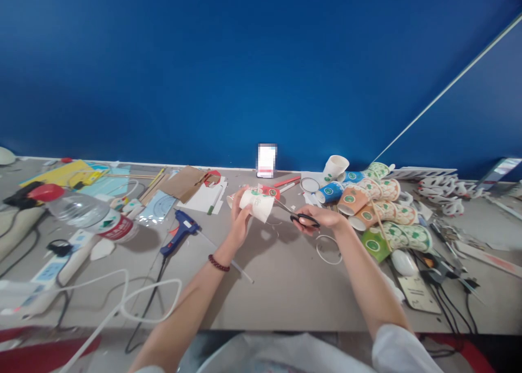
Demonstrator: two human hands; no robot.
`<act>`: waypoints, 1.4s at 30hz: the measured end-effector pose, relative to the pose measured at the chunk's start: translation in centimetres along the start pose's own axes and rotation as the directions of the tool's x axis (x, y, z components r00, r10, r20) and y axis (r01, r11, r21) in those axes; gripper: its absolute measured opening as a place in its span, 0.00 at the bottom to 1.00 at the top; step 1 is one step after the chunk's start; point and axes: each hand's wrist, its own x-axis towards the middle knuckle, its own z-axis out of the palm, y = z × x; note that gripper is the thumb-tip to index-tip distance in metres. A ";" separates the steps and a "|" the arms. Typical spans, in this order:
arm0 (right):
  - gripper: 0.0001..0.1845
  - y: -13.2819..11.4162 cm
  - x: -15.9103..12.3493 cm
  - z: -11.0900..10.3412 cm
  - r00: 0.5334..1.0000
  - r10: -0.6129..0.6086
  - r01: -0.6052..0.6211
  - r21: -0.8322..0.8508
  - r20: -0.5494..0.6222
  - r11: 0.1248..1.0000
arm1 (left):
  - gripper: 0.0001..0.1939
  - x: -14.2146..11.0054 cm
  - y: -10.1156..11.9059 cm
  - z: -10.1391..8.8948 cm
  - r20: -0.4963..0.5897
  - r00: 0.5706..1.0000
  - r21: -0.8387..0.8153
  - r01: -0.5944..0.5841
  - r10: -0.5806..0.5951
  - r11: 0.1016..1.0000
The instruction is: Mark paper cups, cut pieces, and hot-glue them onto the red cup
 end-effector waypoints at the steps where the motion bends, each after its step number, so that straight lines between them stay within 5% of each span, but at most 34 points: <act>1: 0.30 0.1 -0.1 -0.1 1.000 -0.008 0.008 -0.003 -0.005 1.000 | 0.26 0.0 0.0 0.0 -0.003 1.000 0.019 -0.020 0.020 1.000; 8: 0.26 0.6 -0.7 -0.8 0.994 -0.045 0.044 -0.013 -0.105 0.999 | 0.21 0.0 -0.1 0.3 -0.044 0.991 0.054 -0.125 0.127 0.991; 11: 0.23 0.2 -0.4 -0.6 0.966 -0.065 0.062 -0.020 -0.250 0.998 | 0.21 0.2 -0.4 0.6 -0.081 0.986 0.053 -0.144 0.148 0.988; 16: 0.18 -0.7 1.1 1.1 0.765 -0.112 0.089 -0.068 -0.634 0.994 | 0.23 0.1 -0.9 0.8 -0.086 0.976 0.115 -0.191 0.201 0.975; 19: 0.18 -1.0 2.0 2.1 0.677 -0.163 0.131 -0.100 -0.718 0.986 | 0.23 -0.3 -0.9 0.8 -0.072 0.985 0.225 -0.140 0.159 0.964; 21: 0.19 -1.1 2.4 2.5 0.657 -0.177 0.178 -0.078 -0.733 0.981 | 0.23 -0.5 -0.9 0.8 -0.037 0.982 0.322 -0.161 0.183 0.933; 28: 0.22 -1.3 3.0 3.0 0.679 -0.147 0.295 0.083 -0.719 0.952 | 0.20 -0.6 -1.0 0.6 0.167 0.902 0.574 -0.417 0.398 0.705; 33: 0.23 -1.8 2.8 3.3 0.668 -0.147 0.318 0.101 -0.729 0.943 | 0.19 -0.7 -0.9 0.6 0.165 0.890 0.619 -0.429 0.425 0.658; 42: 0.18 -2.3 2.8 4.8 0.743 -0.230 0.299 0.004 -0.629 0.954 | 0.17 -0.6 -0.7 0.6 0.209 0.850 0.644 -0.492 0.484 0.586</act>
